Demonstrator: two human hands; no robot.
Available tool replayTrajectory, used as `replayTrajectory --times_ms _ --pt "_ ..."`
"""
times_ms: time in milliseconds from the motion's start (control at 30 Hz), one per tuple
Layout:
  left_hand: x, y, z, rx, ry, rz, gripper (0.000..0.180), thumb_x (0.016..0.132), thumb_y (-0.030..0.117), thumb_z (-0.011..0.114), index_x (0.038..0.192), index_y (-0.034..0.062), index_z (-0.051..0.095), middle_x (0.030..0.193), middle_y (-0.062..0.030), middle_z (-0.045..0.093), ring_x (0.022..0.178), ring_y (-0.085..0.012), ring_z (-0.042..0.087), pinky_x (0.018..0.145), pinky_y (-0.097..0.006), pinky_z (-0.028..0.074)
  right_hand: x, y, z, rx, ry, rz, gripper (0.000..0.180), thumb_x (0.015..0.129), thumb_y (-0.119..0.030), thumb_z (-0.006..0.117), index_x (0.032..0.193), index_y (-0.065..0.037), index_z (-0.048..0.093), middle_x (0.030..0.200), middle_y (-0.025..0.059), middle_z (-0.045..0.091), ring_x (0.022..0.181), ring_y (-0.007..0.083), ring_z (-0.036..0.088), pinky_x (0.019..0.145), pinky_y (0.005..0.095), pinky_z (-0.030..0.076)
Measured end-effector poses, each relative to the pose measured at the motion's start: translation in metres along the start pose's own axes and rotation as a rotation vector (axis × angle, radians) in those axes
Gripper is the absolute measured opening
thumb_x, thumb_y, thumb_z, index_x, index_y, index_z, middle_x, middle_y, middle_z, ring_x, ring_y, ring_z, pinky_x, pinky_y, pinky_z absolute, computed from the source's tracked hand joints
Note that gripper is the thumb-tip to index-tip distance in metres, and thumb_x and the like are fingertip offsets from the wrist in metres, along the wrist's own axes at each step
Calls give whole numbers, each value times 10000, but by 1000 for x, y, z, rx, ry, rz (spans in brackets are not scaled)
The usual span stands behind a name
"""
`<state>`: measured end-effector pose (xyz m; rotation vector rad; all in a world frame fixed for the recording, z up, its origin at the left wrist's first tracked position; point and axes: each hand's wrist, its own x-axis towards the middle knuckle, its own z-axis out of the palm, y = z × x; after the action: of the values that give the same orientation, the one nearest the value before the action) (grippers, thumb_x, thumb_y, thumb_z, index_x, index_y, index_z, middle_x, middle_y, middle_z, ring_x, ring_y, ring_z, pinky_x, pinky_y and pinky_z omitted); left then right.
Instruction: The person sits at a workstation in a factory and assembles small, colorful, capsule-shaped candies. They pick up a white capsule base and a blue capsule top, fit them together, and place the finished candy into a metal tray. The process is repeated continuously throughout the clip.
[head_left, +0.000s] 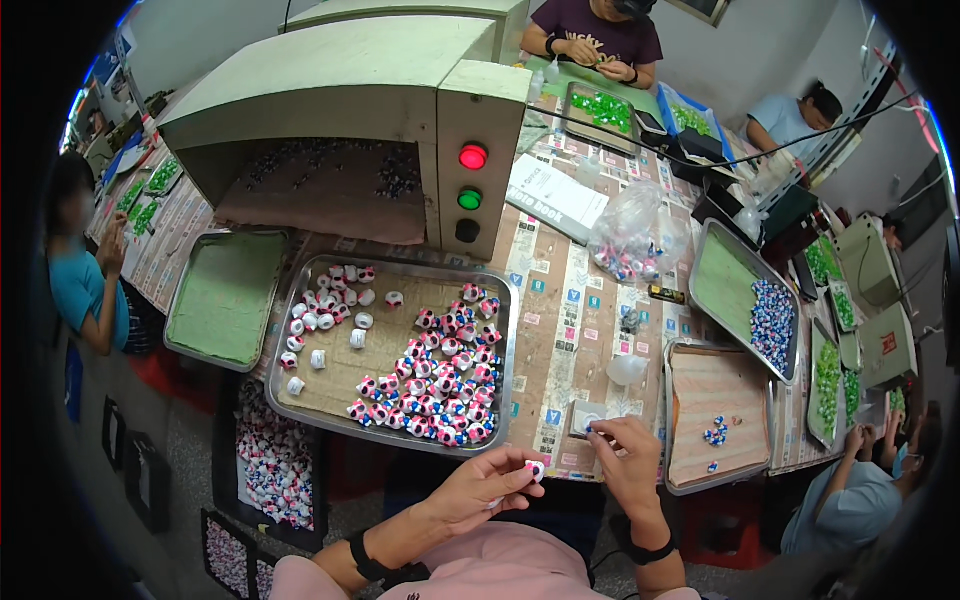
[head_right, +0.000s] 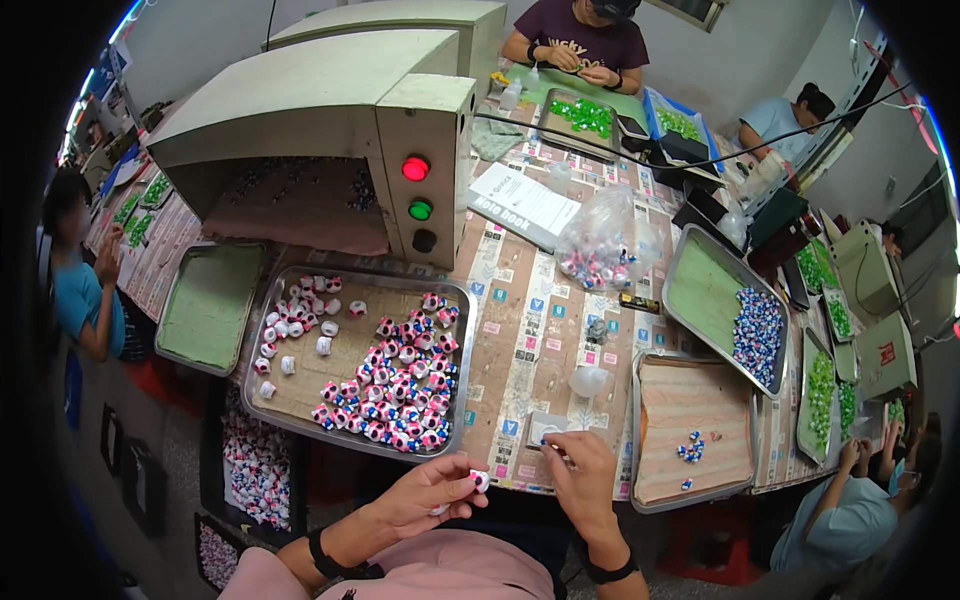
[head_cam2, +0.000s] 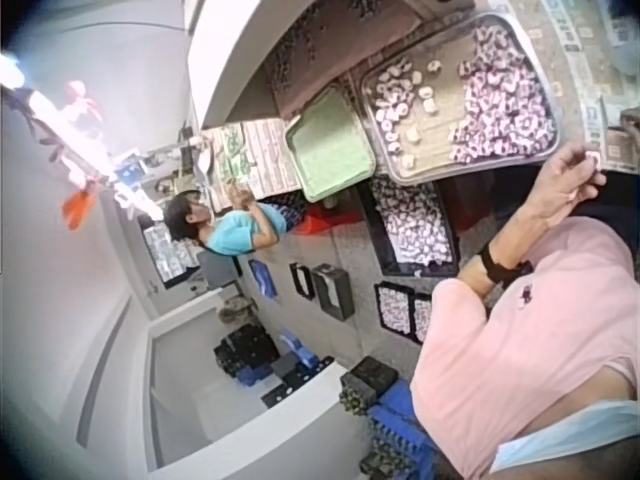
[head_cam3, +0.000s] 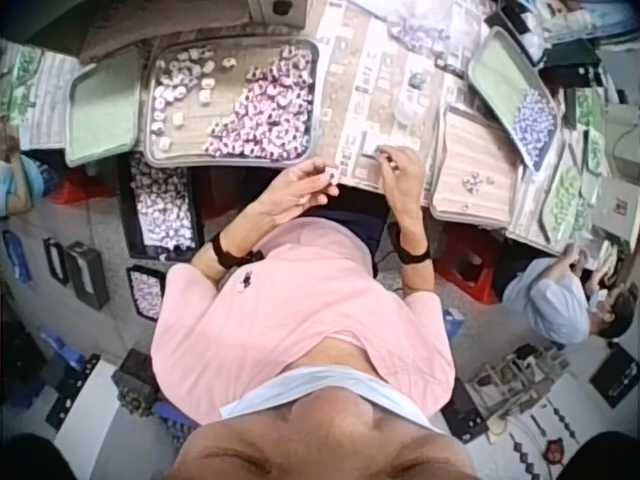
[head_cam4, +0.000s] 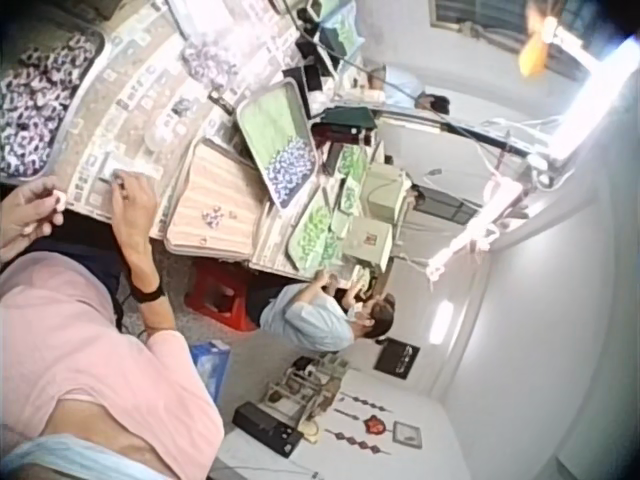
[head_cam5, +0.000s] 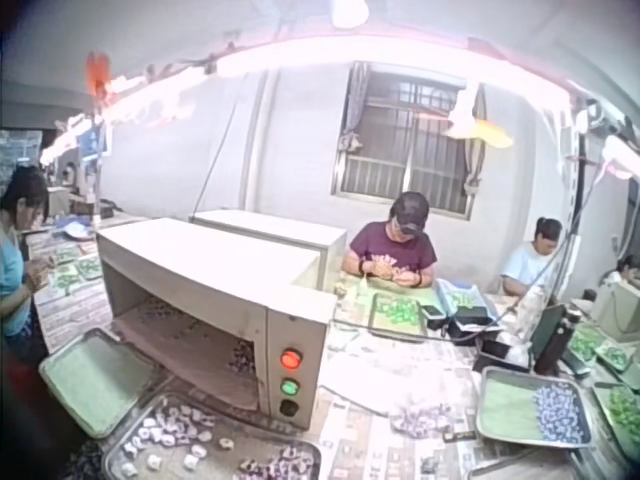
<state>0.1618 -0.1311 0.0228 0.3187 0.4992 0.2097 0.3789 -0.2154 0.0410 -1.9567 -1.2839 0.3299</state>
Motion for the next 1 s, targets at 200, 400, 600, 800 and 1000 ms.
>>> replayTrajectory --times_ms 200,400,600,800,1000 --pt "3 -2 1 73 22 15 294 944 110 586 1227 40 546 1025 -69 622 930 -146 654 703 -218 568 -18 -38 -9 428 -141 190 171 781 -25 736 948 0 706 888 88 662 756 117 622 660 228 497" --pt "4 -3 2 88 31 20 293 928 100 609 1213 52 561 1042 -62 639 966 -151 656 722 -222 573 -35 -39 0 616 -169 227 182 800 -20 731 976 9 696 924 75 659 762 92 615 665 214 491" --pt "3 -6 0 65 16 13 283 919 45 598 1198 34 554 1080 -115 639 985 -197 660 756 -259 585 -36 -39 2 644 -215 270 180 806 -24 730 982 4 703 913 76 664 768 96 626 665 208 491" --pt "2 -7 -1 121 20 50 286 907 43 620 1188 11 581 1053 -116 656 948 -181 672 739 -242 584 -35 -45 -2 530 -231 148 162 788 -21 743 949 -8 725 845 87 672 756 129 635 657 228 491" --pt "-3 6 4 170 51 12 284 894 22 627 1171 -25 587 1029 -143 654 877 -191 681 699 -252 592 -30 -53 -2 553 -206 122 159 763 -12 758 920 -21 735 822 81 672 761 141 634 658 236 491"
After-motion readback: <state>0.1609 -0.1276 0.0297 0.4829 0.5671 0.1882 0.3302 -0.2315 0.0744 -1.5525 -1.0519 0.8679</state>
